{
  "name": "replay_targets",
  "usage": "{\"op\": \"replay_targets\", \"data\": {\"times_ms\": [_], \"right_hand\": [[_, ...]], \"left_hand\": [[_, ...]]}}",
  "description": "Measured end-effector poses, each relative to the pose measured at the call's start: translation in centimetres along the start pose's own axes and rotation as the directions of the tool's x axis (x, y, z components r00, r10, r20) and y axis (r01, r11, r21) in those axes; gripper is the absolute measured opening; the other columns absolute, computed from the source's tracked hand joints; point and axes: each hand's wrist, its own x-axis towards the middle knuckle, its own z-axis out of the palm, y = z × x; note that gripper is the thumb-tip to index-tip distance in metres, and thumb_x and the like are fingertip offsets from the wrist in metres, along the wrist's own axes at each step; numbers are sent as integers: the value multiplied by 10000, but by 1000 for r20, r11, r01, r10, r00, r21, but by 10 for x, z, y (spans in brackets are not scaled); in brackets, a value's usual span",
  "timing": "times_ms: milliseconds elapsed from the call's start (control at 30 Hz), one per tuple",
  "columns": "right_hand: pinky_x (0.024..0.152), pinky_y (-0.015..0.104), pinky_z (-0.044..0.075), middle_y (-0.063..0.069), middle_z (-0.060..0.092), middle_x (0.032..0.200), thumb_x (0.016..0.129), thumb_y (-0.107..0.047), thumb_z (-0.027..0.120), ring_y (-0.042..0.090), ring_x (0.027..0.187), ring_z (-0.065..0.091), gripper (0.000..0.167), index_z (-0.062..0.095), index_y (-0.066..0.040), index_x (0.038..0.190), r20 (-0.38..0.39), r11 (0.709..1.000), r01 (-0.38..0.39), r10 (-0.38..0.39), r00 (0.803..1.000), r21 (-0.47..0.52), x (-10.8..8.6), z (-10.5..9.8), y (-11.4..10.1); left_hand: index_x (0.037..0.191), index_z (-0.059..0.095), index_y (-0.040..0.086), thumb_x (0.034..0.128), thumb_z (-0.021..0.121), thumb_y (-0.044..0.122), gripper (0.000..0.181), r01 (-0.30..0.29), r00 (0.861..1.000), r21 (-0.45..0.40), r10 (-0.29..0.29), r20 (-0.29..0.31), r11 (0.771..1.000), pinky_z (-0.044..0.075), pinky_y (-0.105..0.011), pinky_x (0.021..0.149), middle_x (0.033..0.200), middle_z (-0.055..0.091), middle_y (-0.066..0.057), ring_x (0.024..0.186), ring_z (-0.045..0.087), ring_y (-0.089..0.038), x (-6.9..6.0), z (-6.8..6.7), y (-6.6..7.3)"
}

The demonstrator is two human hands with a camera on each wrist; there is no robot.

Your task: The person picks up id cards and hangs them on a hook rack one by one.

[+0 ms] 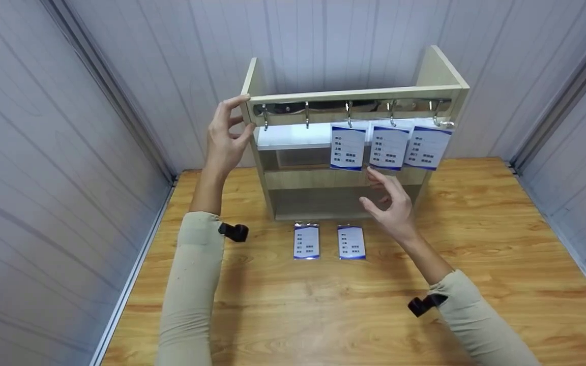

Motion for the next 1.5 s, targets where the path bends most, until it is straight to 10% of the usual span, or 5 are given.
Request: {"op": "replay_targets", "data": {"times_ms": [367, 700, 1500], "right_hand": [[856, 144, 551, 235, 703, 1362, 913, -30, 887, 271, 1172, 676, 636, 678, -31, 1514, 51, 996, -13, 18, 999, -92, -23, -4, 11], [1268, 688, 412, 272, 523, 1482, 901, -135, 928, 465, 1424, 489, 740, 635, -104, 1580, 91, 972, -191, 204, 975, -137, -43, 6, 20], [1224, 756, 436, 344, 432, 1586, 886, -330, 958, 530, 1493, 423, 917, 527, -158, 1676, 142, 892, -384, 423, 895, -237, -74, 36, 40]], "left_hand": [[1545, 607, 107, 1034, 721, -16, 538, -5, 1000, 9, 5, 7, 1000, 728, -554, 968, 1621, 581, -167, 1321, 757, -438, 0, 2, 1], [1546, 604, 106, 1042, 721, 5, 527, -13, 1000, 1, 13, 17, 1000, 723, -589, 960, 1613, 583, -172, 1319, 760, -427, 1, 2, 2], [1543, 605, 108, 1037, 718, -4, 530, -14, 1000, 6, 14, 2, 1000, 734, -529, 955, 1621, 583, -162, 1322, 760, -426, 0, 0, 0]]}}
